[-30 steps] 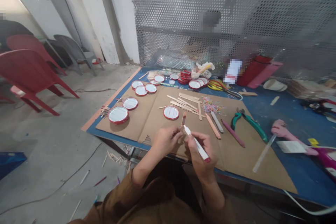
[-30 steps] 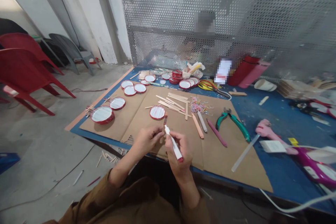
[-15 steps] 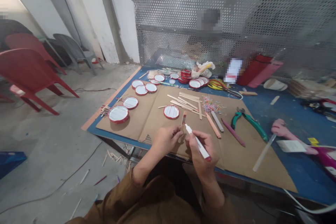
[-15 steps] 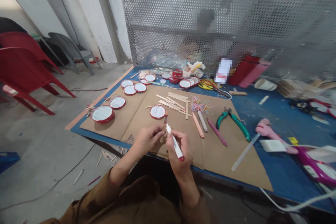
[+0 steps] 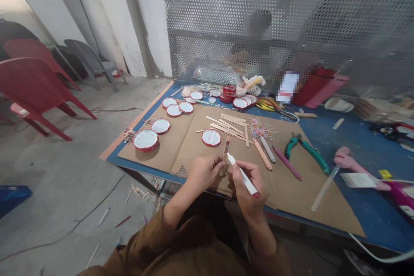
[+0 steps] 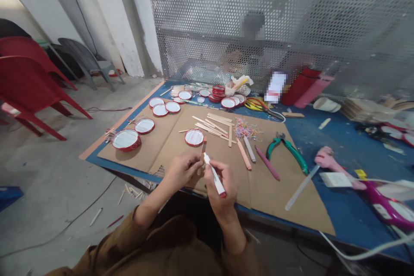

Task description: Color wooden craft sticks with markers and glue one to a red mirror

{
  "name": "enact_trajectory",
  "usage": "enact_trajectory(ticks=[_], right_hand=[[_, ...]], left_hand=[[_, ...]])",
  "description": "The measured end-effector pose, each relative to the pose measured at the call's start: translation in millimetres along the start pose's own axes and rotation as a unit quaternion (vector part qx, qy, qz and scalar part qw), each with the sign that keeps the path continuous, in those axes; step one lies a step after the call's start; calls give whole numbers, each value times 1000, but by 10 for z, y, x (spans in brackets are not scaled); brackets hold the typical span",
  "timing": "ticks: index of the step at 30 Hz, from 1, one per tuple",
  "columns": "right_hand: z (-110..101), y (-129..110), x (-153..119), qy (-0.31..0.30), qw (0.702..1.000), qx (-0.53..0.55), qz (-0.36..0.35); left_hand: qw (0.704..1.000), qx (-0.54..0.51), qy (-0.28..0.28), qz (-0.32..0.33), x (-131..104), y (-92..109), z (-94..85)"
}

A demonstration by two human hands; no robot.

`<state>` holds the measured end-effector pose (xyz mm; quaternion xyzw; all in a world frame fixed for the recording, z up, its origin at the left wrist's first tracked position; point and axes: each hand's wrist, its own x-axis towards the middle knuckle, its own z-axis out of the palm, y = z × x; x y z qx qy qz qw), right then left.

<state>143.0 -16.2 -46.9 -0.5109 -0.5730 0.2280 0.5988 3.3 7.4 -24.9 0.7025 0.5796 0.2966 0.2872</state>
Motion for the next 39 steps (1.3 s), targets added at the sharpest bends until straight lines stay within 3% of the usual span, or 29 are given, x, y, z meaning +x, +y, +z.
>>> enact_trajectory(ticks=[39], right_hand=[[0,-14,-11,-35,999,14,23]], left_hand=[[1000,-5,8,10,-20,10,-12]])
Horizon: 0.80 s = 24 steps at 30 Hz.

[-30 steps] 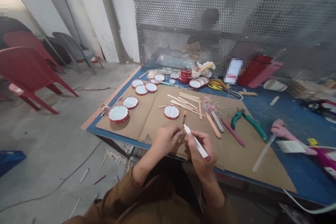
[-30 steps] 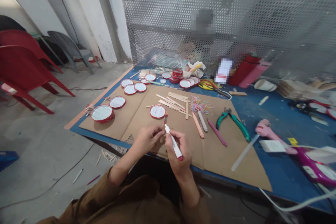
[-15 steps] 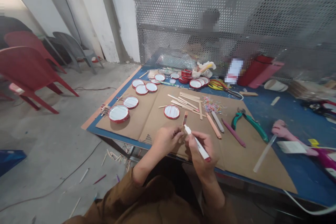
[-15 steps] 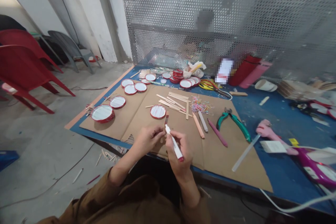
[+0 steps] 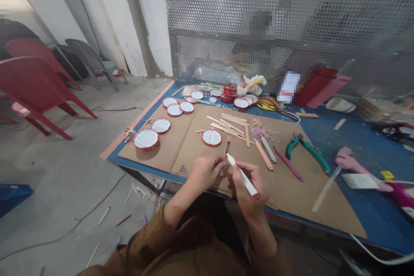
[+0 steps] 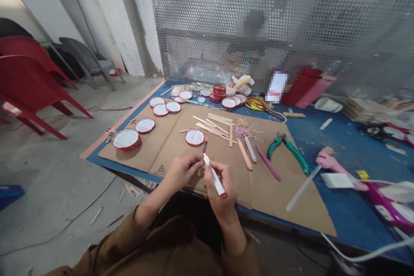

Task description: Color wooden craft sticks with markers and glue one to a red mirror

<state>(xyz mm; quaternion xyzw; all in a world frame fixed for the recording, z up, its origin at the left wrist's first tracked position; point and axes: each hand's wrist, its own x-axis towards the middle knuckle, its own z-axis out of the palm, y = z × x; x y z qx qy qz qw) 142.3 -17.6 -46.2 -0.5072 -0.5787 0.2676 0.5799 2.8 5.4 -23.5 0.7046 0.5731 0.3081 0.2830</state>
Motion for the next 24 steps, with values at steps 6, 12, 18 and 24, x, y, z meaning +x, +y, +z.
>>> enact_trajectory(ticks=[6,12,18,24], right_hand=[[-1,-10,2,18,1000,-3,-1],[-1,-3,3,37,999,-7,1],[-9,18,-1,14,1000,-7,3],[-17,35,-2,2,1000,-4,4]], left_hand=[[1000,8,-2,-6,4,15,-10],[1000,9,-3,-5,13,15,-8],[1000,-6,-5,-4,-3,9,-8],[1000,2,0,0,-4,8,-4]])
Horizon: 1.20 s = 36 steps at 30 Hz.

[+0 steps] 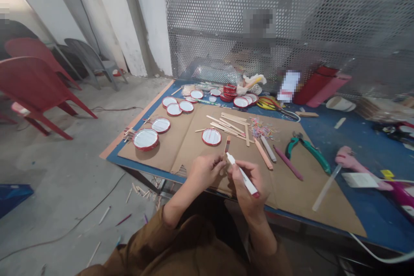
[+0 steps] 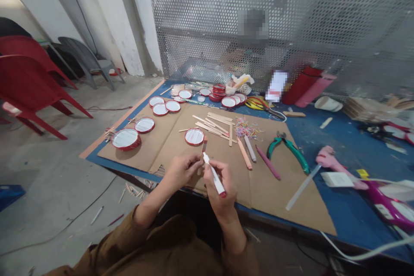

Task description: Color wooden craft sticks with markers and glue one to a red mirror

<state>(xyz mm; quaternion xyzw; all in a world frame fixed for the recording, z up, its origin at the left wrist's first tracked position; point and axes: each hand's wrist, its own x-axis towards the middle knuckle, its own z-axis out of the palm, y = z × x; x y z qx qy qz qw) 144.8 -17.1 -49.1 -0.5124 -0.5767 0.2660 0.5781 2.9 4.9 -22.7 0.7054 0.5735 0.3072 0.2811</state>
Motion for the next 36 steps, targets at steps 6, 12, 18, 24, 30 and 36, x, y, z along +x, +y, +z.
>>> enact_trajectory(ticks=[6,12,18,24,30,36], right_hand=[[2,-20,7,2,1000,-8,-7],[-2,-18,7,0,1000,-16,-8],[6,-7,5,3,1000,-15,-12],[13,-51,10,34,999,-9,-20],[8,-75,12,33,999,-7,-7],[7,-61,12,22,1000,3,-7]], left_hand=[[1000,-8,2,5,4,-7,4],[1000,-12,3,5,6,-11,5],[1000,3,0,1,3,-26,16],[1000,7,2,-4,4,-12,7],[1000,4,0,-10,3,0,-3],[1000,0,-1,-10,7,-1,-1]])
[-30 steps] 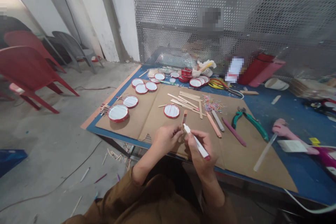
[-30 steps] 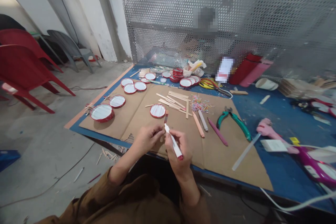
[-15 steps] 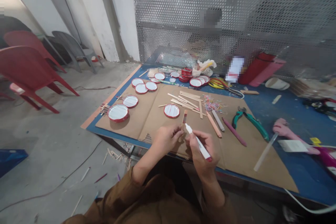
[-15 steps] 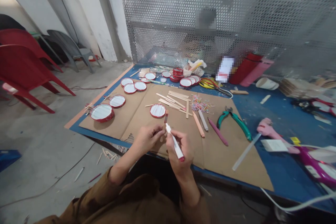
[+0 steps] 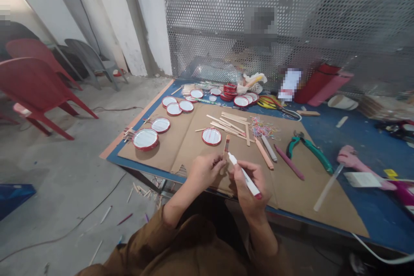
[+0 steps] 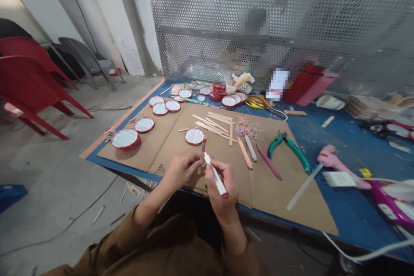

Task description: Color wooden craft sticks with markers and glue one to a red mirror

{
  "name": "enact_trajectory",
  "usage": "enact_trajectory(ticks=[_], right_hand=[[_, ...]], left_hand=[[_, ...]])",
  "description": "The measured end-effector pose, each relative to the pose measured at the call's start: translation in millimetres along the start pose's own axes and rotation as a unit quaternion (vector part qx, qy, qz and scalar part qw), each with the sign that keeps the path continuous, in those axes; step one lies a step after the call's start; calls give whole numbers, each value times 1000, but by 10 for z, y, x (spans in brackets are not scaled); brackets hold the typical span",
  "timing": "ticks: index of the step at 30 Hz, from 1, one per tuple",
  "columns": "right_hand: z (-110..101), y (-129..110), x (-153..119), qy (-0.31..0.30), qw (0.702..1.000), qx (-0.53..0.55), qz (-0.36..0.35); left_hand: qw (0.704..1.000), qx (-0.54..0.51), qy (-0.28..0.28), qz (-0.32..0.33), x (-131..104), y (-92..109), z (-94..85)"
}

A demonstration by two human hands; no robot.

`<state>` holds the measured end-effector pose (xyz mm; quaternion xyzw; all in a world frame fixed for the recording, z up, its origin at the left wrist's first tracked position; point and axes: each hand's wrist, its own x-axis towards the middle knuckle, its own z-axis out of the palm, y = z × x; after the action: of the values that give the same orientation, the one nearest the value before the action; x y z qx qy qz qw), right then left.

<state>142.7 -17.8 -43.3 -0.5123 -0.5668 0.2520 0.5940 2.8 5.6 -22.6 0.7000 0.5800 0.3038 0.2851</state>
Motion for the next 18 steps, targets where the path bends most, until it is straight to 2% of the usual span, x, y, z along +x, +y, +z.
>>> enact_trajectory(ticks=[9,14,18], right_hand=[[2,13,-3,-16,1000,1,6],[3,-16,-10,17,1000,-2,2],[-5,12,-13,-15,1000,1,0]], left_hand=[[1000,-2,-10,-2,6,13,-11],[1000,-9,-4,0,6,3,-1],[1000,-24,1,8,2,-8,6]])
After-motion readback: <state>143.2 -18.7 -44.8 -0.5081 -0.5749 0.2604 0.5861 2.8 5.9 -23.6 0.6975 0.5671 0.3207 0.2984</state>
